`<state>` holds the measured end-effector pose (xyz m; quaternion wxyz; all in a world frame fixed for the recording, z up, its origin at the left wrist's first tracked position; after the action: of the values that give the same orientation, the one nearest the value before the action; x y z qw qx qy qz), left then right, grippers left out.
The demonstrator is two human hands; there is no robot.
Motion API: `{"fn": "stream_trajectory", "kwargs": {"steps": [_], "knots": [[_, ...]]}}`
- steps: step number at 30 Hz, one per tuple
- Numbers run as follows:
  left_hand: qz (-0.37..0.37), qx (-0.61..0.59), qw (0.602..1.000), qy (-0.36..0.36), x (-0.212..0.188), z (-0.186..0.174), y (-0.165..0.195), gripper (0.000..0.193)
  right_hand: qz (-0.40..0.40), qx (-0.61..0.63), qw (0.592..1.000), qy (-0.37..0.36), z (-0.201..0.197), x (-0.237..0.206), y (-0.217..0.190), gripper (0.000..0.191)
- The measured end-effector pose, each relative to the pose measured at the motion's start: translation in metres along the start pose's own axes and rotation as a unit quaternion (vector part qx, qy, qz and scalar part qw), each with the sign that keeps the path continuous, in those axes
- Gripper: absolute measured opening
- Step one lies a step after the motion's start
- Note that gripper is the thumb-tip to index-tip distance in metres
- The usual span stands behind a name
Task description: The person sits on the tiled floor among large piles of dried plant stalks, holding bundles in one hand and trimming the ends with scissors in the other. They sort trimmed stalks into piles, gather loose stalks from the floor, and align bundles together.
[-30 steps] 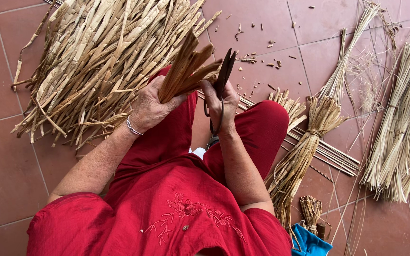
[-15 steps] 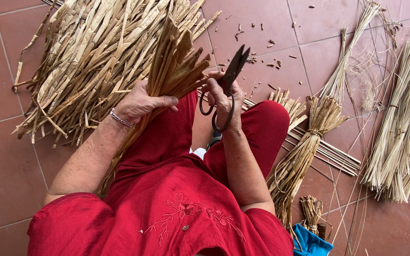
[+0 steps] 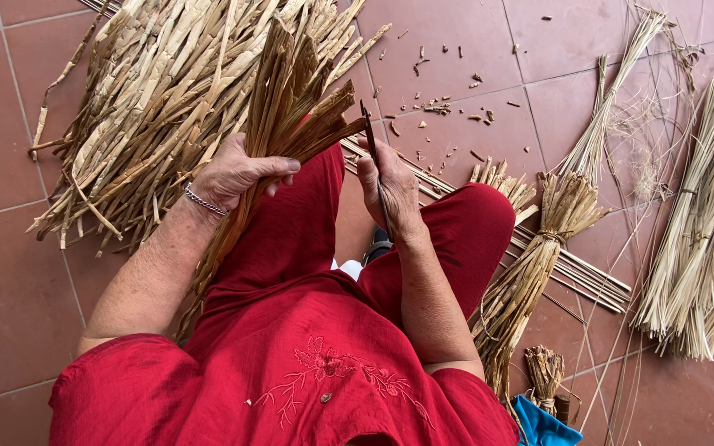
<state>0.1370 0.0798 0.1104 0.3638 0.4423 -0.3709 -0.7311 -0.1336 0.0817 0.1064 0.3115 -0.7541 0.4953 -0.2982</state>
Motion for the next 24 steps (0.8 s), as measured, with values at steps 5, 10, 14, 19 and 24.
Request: {"fn": "stream_trajectory", "kwargs": {"steps": [5,10,14,19,24], "knots": [[0.007,0.005,1.0,-0.006,-0.001,0.003,0.001,0.026,0.021,-0.038,0.999,0.003,0.003,-0.003,0.005,0.065],[0.012,0.0,1.0,0.005,-0.001,0.006,0.003,0.028,0.046,-0.075,0.996,0.014,0.012,-0.002,0.012,0.065],[0.012,0.006,1.0,-0.002,-0.002,0.006,0.003,0.024,0.063,-0.067,0.996,0.02,0.013,-0.001,0.008,0.065],[0.018,0.012,1.0,-0.001,-0.004,0.004,0.001,0.023,-0.045,0.028,0.998,0.013,-0.001,0.0,-0.004,0.072],[0.001,0.045,0.999,-0.011,-0.004,0.001,0.001,0.021,0.034,0.005,0.998,-0.044,-0.007,-0.003,0.002,0.078]]}}
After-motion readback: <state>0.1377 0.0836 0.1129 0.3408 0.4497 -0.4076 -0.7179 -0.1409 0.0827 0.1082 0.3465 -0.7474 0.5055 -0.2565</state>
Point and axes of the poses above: each hand's wrist, its own x-axis towards the middle knuckle, its own z-axis out of the palm, y = z × x, the point moved 1 cm from there along x, towards the middle knuckle, and after that the axes turned 7 degrees about -y, right-handed, at the moved point
